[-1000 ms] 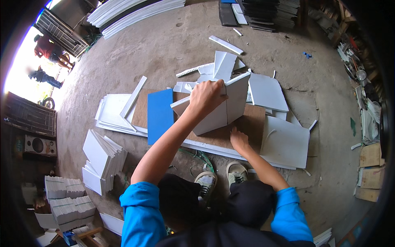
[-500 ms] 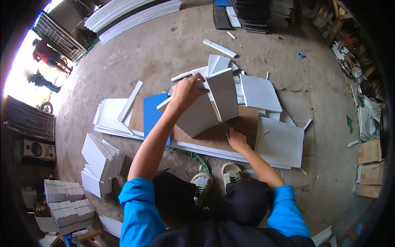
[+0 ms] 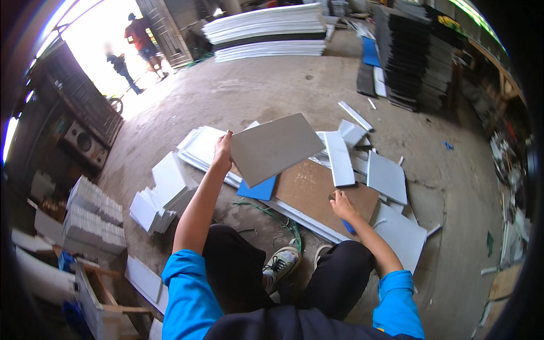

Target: The person uses a utility knife to cut blue and white rectangular sheets of material. They place a blue sheet on a white sheet, score the edges, and snap the material to separate pieces. The person repeats this process for multiple sheets, stacking the cut pieces on the floor.

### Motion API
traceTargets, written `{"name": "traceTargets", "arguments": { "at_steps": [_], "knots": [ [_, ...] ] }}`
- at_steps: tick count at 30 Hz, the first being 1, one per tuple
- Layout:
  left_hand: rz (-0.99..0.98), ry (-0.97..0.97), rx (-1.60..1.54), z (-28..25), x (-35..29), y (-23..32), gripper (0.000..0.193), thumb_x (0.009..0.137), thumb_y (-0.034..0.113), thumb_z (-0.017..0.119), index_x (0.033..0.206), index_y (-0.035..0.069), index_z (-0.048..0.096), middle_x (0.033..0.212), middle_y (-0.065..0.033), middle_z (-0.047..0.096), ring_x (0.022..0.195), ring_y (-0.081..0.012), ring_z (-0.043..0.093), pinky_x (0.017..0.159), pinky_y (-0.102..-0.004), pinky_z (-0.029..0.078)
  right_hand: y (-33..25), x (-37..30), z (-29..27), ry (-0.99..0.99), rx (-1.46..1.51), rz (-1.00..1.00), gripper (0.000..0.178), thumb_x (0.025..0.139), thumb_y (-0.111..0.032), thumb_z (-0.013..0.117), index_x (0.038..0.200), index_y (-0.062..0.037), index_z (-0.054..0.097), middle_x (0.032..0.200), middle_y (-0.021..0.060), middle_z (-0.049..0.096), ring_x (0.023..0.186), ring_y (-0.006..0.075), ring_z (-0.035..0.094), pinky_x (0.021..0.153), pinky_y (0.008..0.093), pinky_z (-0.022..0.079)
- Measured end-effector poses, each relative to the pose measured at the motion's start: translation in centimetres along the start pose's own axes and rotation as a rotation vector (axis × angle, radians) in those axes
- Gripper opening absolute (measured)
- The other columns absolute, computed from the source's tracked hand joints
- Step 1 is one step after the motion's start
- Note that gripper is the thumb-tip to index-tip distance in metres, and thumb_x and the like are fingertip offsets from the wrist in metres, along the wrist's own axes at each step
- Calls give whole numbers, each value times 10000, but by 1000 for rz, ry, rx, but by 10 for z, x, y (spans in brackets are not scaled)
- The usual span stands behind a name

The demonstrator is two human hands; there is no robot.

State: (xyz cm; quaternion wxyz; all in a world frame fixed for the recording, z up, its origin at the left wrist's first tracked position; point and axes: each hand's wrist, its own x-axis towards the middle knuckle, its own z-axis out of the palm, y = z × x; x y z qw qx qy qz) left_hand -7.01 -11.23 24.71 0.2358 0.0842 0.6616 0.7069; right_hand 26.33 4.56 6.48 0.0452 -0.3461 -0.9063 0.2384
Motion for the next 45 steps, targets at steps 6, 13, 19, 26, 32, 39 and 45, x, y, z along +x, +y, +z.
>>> {"name": "traceTargets", "arguments": {
  "at_steps": [6, 13, 19, 26, 32, 39, 45],
  "knots": [
    [-69, 49, -316, -81, -50, 20, 319, 880, 225, 505, 1180, 163, 416, 1037, -64, 469, 857, -178, 533, 636, -260, 515, -99, 56, -45, -415, 646, -100, 362, 895, -257, 446, 1123, 16, 380, 926, 182, 571, 721, 232, 623, 638, 324, 519],
    [24, 39, -386, -158, -86, -12, 496, 891, 106, 463, 1344, 161, 270, 1323, -48, 359, 1070, -180, 478, 778, -318, 505, -253, 69, -68, -540, 1007, -163, 467, 931, -291, 375, 1236, 30, 225, 1069, 246, 486, 871, 284, 602, 760, 349, 521],
    [114, 266, -332, -243, -86, -58, 458, 900, 141, 468, 1332, 113, 323, 1292, -17, 416, 1060, -133, 473, 787, -308, 456, -365, 100, 0, -660, 906, -165, 576, 865, -146, 516, 1297, 4, 166, 1121, 246, 458, 932, 260, 571, 802, 341, 503],
    [90, 449, -227, -340, -30, -85, 428, 885, 176, 492, 1293, 83, 400, 1179, -25, 512, 988, -117, 514, 745, -255, 447, -452, 145, 125, -551, 726, -346, 551, 796, 3, 546, 1268, -21, 263, 1137, 205, 465, 948, 210, 531, 771, 319, 491],
    [99, 613, 322, -376, 22, -100, 469, 860, 240, 521, 1270, 39, 418, 1212, -159, 487, 1096, -260, 394, 950, -341, 302, -476, 177, 179, -351, 621, -463, 533, 791, -47, 523, 1258, -3, 270, 1165, 267, 486, 1058, 322, 521, 885, 351, 418],
    [121, 594, 297, -376, 25, -126, 785, 805, 346, 573, 1340, -49, 157, 1351, -258, 266, 1276, -348, 227, 1032, -414, 201, -485, 158, 191, -732, 845, -353, 737, 849, -128, 452, 1356, -51, -78, 1371, 334, 108, 1289, 367, 207, 1041, 373, 199],
    [-20, 650, 850, -340, 19, -103, 846, 797, 402, 565, 1354, -32, 100, 1420, -189, 133, 1327, -310, 94, 1043, -492, 122, -452, 176, 160, -507, 513, -360, 738, 838, -209, 493, 1356, -17, 3, 1339, 319, 232, 1261, 382, 262, 1038, 368, 217]
  ]
}}
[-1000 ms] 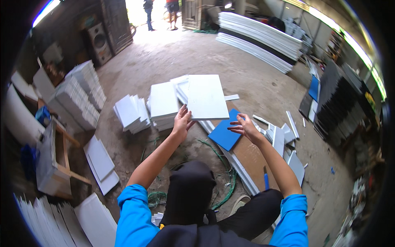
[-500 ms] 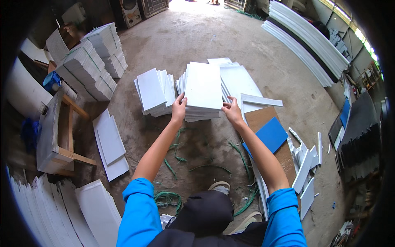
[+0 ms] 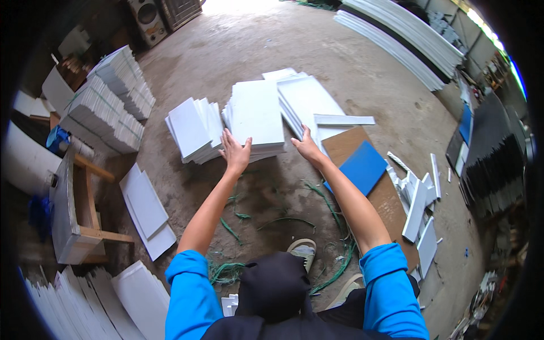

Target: The person uses a utility knife to cut blue and white rectangular sheets of material. They place a blue sheet on a white sheet, score the edges, and snap the material to separate pieces. The person repeats this process for multiple sheets, stacking the cut pieces on the floor.

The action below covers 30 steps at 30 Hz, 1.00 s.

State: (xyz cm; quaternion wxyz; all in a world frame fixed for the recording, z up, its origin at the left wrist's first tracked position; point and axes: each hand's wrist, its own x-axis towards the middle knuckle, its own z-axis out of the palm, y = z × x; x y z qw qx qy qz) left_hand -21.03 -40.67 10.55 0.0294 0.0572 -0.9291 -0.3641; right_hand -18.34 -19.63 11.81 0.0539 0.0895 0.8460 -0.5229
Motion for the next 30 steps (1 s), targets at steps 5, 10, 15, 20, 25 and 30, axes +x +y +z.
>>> {"name": "traceTargets", "arguments": {
  "at_steps": [5, 10, 15, 20, 25, 30],
  "knots": [
    [424, -51, 42, -7, -39, 52, 815, 814, 355, 549, 1364, -13, 73, 1430, -179, 95, 1337, -298, 39, 1052, -507, 70, 30, -61, -90, 14, -313, 94, 681, 828, -282, 528, 1328, 13, 174, 1294, 299, 326, 1227, 366, 329, 1019, 382, 270],
    [624, -355, 119, 25, -103, 121, 855, 787, 364, 572, 1362, -10, 61, 1426, -190, 88, 1336, -310, 10, 1054, -513, 60, 73, -164, -190, 96, -446, 210, 625, 816, -297, 541, 1282, 32, 288, 1256, 268, 396, 1177, 332, 405, 977, 376, 329],
    [941, -464, 269, 69, -161, 168, 865, 770, 375, 588, 1369, 28, 71, 1410, -194, 131, 1330, -331, 46, 1040, -527, 97, 126, -295, -259, 188, -467, 338, 521, 817, -290, 538, 1200, 35, 398, 1182, 241, 484, 1104, 323, 477, 921, 360, 374],
    [1192, -606, 346, 103, -209, 197, 874, 754, 363, 607, 1376, 59, 74, 1409, -183, 148, 1327, -340, 48, 1026, -571, 94, 194, -420, -281, 378, -310, 503, 384, 825, -231, 525, 1139, -18, 467, 1046, 205, 573, 1001, 311, 546, 850, 366, 421],
    [1350, -752, 535, 140, -253, 205, 906, 741, 354, 624, 1384, 93, 42, 1417, -173, 118, 1326, -348, 35, 1019, -588, 89, 254, -483, -243, 478, -245, 415, 266, 833, -133, 490, 1066, -6, 498, 1017, 194, 577, 949, 315, 563, 821, 385, 436],
    [1382, -885, 497, 186, -281, 207, 934, 725, 342, 655, 1386, 98, 41, 1420, -176, 83, 1326, -356, 3, 1000, -617, 82, 265, -481, -208, 665, -106, 221, 176, 849, -39, 441, 1011, -4, 499, 949, 155, 577, 895, 286, 584, 768, 358, 463]
  ]
}}
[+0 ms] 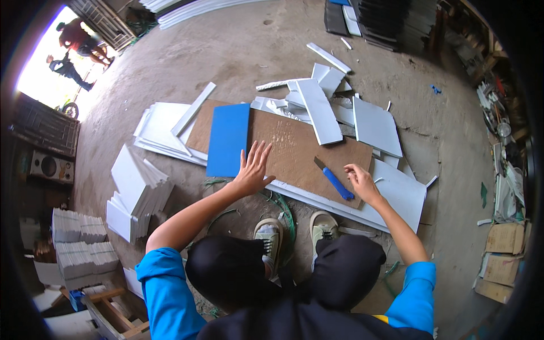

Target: The person uses a utility knife to cut blue and white rectangular sheets of material. They place a blue sheet on a white sheet, score the edges, and snap the material to separate pieces. The person repeats this process for multiple sheets, stacking the cut pieces on the floor.

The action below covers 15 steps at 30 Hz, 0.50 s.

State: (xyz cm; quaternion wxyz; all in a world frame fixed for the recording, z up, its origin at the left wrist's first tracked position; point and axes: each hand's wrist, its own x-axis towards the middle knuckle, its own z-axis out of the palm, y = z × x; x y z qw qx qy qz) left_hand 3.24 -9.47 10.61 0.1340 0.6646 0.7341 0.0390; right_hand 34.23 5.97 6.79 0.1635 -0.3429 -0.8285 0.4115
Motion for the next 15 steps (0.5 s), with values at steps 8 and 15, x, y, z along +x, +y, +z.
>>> {"name": "traceTargets", "arguments": {
  "at_steps": [8, 15],
  "knots": [
    [-26, 243, -278, 34, 113, 10, 875, 749, 280, 642, 1379, 98, 63, 1430, -133, 75, 1334, -320, 6, 1014, -593, -13, 19, 90, 5, 174, -9, -114, 186, 826, 51, 435, 976, -21, 519, 906, 118, 560, 749, 231, 608, 621, 318, 481],
    [-177, 411, -377, -39, 154, -1, 874, 733, 198, 658, 1370, 76, 72, 1427, -132, 97, 1335, -316, 31, 1020, -576, -8, -14, 188, -52, 204, -93, -54, 191, 824, 52, 413, 966, -9, 526, 902, 119, 571, 717, 219, 607, 630, 318, 479]
  ]
}}
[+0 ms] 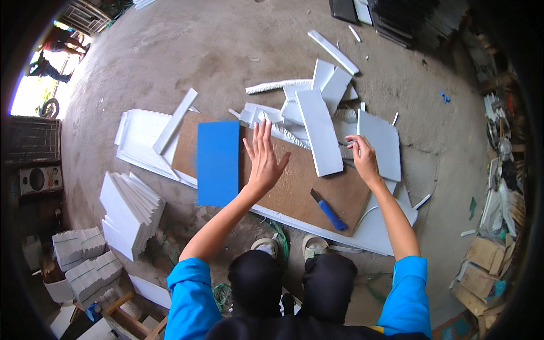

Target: The person uses a utility knife to cut blue and white rectangular sheets of material. They place a blue sheet on a white sheet, score the edges, and snap the material to separate pieces. The person repeats this process for multiple sheets, stacking the cut pieces on the floor.

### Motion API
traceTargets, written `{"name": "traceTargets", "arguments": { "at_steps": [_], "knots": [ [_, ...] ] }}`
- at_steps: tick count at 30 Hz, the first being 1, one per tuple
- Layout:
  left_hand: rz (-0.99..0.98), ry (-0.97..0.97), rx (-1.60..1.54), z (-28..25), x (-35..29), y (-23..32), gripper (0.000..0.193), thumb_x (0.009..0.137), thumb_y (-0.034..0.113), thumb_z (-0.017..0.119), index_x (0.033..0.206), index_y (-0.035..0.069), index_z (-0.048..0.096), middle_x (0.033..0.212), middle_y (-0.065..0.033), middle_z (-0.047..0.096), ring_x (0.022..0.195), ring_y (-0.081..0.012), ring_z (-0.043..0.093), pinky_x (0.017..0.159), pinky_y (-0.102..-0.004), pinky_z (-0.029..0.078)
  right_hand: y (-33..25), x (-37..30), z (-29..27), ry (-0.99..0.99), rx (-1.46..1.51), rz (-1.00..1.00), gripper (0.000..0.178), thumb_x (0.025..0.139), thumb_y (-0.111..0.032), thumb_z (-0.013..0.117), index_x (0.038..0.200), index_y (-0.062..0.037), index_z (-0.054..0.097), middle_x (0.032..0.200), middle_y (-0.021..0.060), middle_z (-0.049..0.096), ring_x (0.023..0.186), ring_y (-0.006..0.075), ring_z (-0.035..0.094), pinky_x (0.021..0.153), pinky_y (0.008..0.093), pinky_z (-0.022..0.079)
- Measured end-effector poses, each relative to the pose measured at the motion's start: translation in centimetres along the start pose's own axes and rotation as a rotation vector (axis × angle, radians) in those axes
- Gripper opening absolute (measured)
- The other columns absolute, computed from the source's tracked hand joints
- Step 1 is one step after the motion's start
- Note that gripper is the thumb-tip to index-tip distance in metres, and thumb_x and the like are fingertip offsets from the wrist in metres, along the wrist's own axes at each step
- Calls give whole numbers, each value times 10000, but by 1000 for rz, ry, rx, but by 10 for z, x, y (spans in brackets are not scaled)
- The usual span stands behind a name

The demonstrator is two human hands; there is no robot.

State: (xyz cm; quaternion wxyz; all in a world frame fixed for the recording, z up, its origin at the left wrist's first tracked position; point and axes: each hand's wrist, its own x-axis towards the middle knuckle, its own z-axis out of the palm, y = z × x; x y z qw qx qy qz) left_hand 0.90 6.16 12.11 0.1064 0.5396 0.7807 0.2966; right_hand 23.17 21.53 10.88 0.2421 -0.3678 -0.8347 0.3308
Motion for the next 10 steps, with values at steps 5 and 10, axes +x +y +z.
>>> {"name": "traceTargets", "arguments": {
  "at_steps": [5, 10],
  "knots": [
    [-176, 136, 18, -125, 10, 37, 813, 741, 171, 637, 1364, 58, 127, 1410, -141, 171, 1333, -302, 87, 1031, -548, 22, -65, 43, -96, 26, 5, 106, 183, 854, 13, 396, 983, -2, 524, 904, 127, 588, 740, 212, 611, 628, 319, 491],
    [-449, 267, 83, -234, -36, 83, 792, 740, 163, 617, 1364, 61, 141, 1407, -135, 193, 1323, -303, 137, 1014, -575, 80, -118, 5, -194, 139, 36, 289, 171, 887, -78, 401, 981, -15, 530, 838, 92, 597, 678, 161, 591, 599, 291, 471]
  ]
}}
